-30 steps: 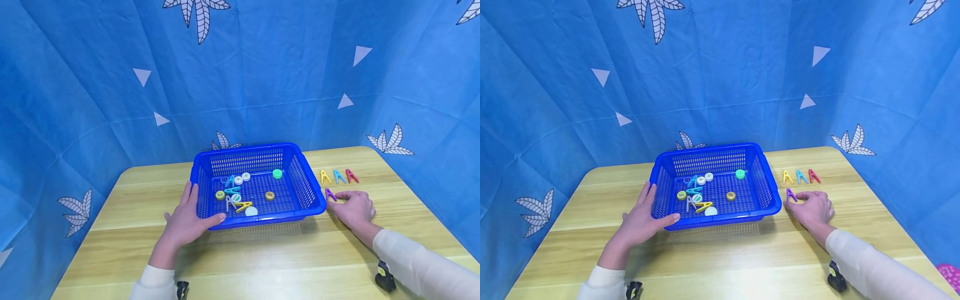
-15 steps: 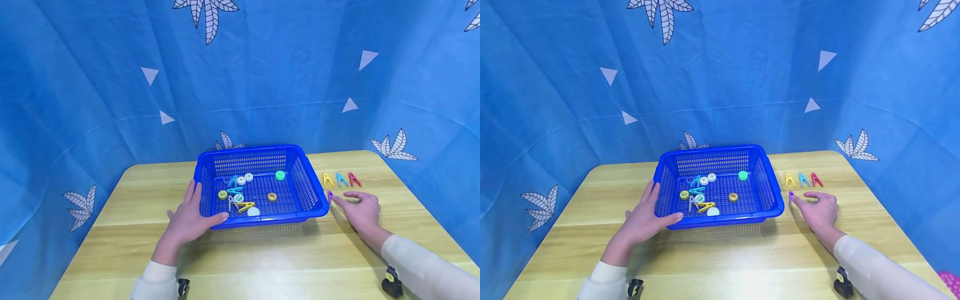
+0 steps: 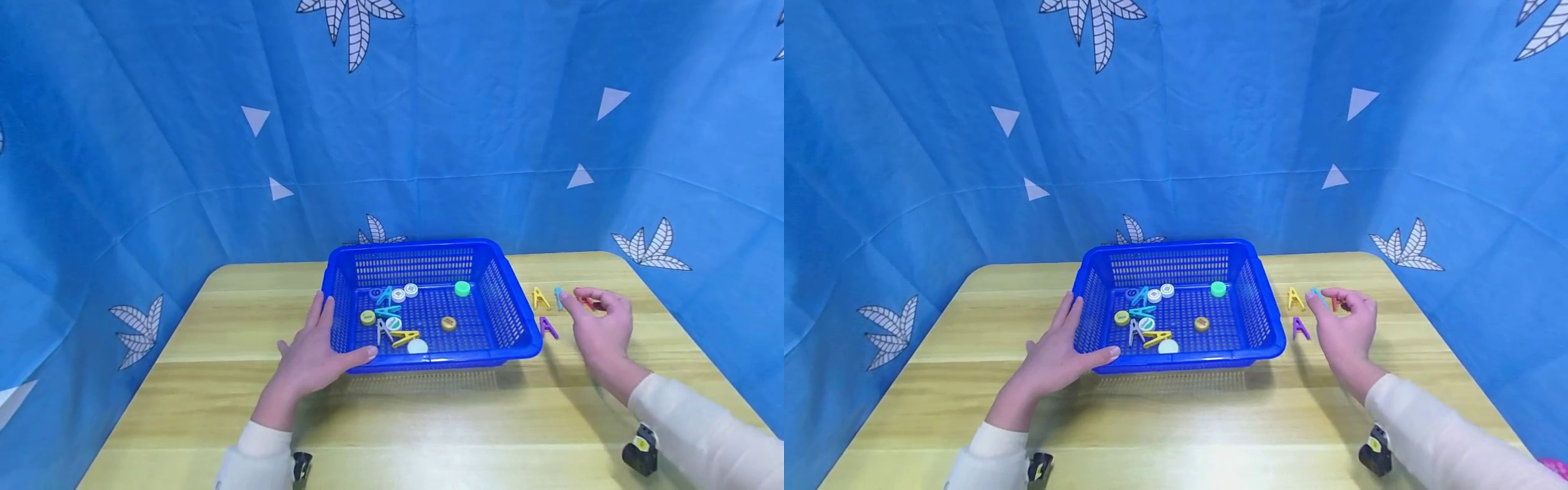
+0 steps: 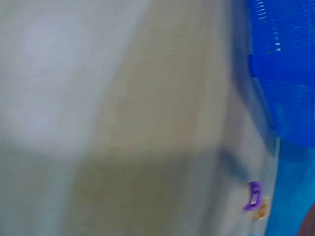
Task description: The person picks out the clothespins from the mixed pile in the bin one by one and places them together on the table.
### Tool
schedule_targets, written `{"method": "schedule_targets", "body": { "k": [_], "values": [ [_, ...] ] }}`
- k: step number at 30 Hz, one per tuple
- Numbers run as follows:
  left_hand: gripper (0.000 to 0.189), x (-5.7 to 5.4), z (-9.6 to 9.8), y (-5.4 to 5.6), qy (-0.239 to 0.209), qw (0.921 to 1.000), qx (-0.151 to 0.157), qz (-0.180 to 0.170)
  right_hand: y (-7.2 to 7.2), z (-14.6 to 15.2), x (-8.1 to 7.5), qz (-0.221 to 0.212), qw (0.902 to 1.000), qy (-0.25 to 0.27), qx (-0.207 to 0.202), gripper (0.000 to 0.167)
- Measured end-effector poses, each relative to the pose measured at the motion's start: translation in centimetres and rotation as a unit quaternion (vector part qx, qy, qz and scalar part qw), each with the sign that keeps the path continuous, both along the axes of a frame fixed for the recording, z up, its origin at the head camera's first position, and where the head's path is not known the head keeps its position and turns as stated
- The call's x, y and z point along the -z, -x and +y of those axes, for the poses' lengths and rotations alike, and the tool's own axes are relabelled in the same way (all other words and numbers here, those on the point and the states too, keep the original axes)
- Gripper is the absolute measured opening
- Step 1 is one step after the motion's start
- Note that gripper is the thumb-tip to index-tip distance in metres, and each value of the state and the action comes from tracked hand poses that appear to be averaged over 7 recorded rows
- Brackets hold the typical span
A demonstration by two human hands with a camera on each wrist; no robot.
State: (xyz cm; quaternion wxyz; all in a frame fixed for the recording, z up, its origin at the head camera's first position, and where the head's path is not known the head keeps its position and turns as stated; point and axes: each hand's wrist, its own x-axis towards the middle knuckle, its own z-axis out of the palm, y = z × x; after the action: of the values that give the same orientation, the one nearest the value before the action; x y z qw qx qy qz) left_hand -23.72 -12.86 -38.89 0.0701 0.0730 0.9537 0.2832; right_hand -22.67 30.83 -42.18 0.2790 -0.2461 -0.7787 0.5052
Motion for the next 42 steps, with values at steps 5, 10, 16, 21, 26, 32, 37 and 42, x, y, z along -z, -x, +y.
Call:
{"method": "schedule_targets", "body": {
  "k": [5, 10, 16, 21, 26, 32, 37, 42],
  "values": [
    [0.129, -0.1, -0.1, 0.1, 0.006, 1.0000, -0.004, 0.002, 1.1, -1.4, -2.0, 0.121, 0.9909, -0.052, -0.027, 0.024],
    [0.126, -0.1, -0.1, 0.2, 0.007, 0.9999, -0.008, 0.006, 1.5, -3.9, -5.6, 0.220, 0.9612, -0.092, -0.140, 0.019],
    [0.128, 0.0, -0.2, 0.3, 0.008, 0.9999, -0.009, 0.010, 1.7, -6.3, -9.0, 0.178, 0.9301, -0.109, -0.302, 0.023],
    [0.130, 0.0, -0.3, 0.2, 0.008, 0.9998, -0.013, 0.011, 3.5, -7.0, -8.6, 0.132, 0.8909, -0.112, -0.420, 0.033],
    [0.129, 0.1, -0.2, 0.2, 0.007, 0.9999, -0.011, 0.008, 4.6, -8.2, -8.9, 0.095, 0.8357, -0.108, -0.530, 0.036],
    [0.128, 0.3, 0.0, 0.1, 0.010, 0.9998, -0.015, 0.005, 6.1, -9.6, -9.9, 0.035, 0.7935, -0.129, -0.594, 0.036],
    [0.127, 0.2, 0.1, 0.0, 0.008, 0.9998, -0.017, 0.008, 7.8, -10.6, -10.4, 0.007, 0.7786, -0.119, -0.616, 0.039],
    [0.130, 0.1, 0.4, -0.1, 0.014, 0.9997, -0.016, 0.009, 9.1, -11.4, -10.3, -0.008, 0.7705, -0.100, -0.630, 0.040]
  ]
}}
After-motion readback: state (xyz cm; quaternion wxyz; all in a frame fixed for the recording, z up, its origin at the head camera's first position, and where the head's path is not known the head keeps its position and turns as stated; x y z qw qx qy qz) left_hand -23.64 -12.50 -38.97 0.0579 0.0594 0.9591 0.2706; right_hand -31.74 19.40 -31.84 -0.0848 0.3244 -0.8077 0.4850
